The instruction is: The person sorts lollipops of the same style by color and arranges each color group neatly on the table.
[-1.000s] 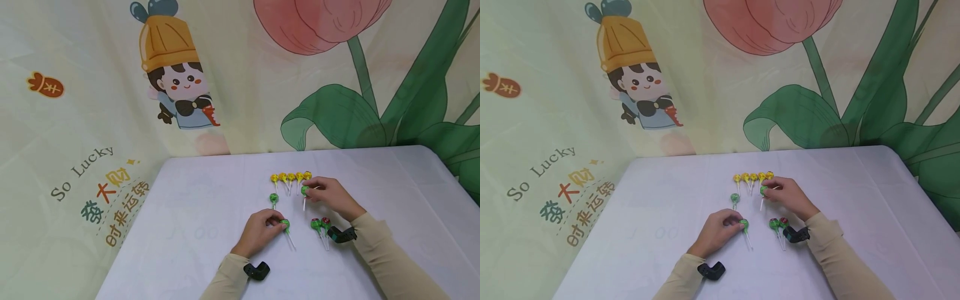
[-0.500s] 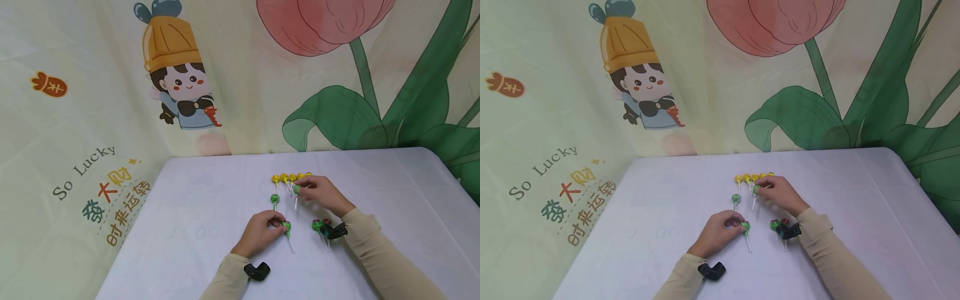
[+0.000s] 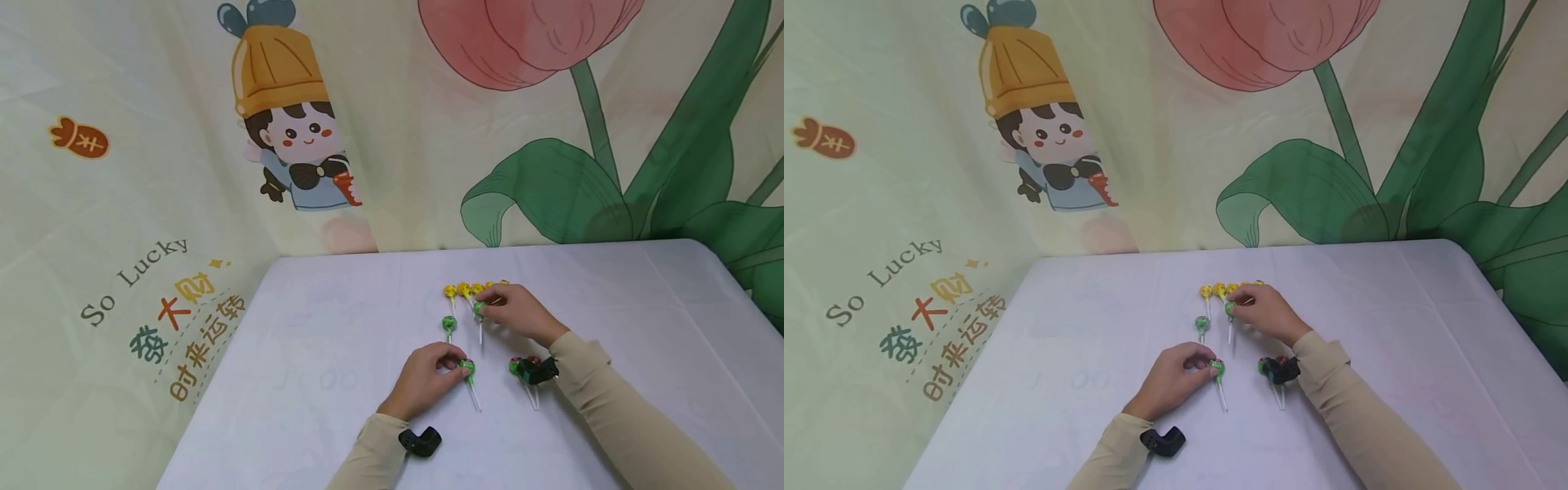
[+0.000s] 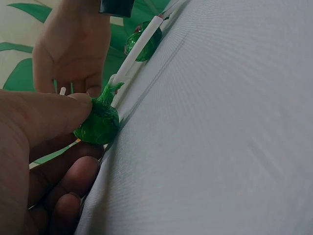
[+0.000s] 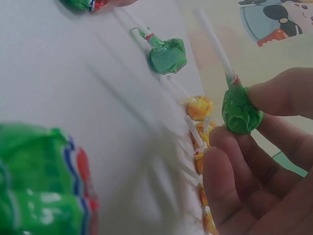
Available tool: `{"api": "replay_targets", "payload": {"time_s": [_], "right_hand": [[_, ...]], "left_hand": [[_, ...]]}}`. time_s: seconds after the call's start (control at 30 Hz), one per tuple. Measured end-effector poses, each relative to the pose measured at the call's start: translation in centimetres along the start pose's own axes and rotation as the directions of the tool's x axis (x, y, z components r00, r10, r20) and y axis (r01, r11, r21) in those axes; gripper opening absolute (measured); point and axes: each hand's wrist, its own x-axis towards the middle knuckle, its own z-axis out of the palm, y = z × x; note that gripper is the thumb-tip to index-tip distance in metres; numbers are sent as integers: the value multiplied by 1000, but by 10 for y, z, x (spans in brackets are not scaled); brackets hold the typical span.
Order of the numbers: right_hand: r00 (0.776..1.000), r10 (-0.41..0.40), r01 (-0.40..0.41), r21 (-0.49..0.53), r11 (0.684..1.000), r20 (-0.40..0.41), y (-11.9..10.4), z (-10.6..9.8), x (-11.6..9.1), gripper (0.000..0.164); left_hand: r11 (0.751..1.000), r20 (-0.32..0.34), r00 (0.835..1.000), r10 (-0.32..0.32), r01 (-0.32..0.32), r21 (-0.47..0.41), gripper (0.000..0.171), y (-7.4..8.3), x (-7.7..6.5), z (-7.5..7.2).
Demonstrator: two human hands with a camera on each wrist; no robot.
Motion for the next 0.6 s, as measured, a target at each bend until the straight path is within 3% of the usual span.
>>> {"api": "replay_targets", "payload": {"time_s": [0.6], "right_hand": [[1000, -20, 22, -58, 998, 20, -2, 13, 14, 28]], "left_hand": [[1000, 12, 1000, -20, 20, -21, 15, 2, 1, 0]]}}
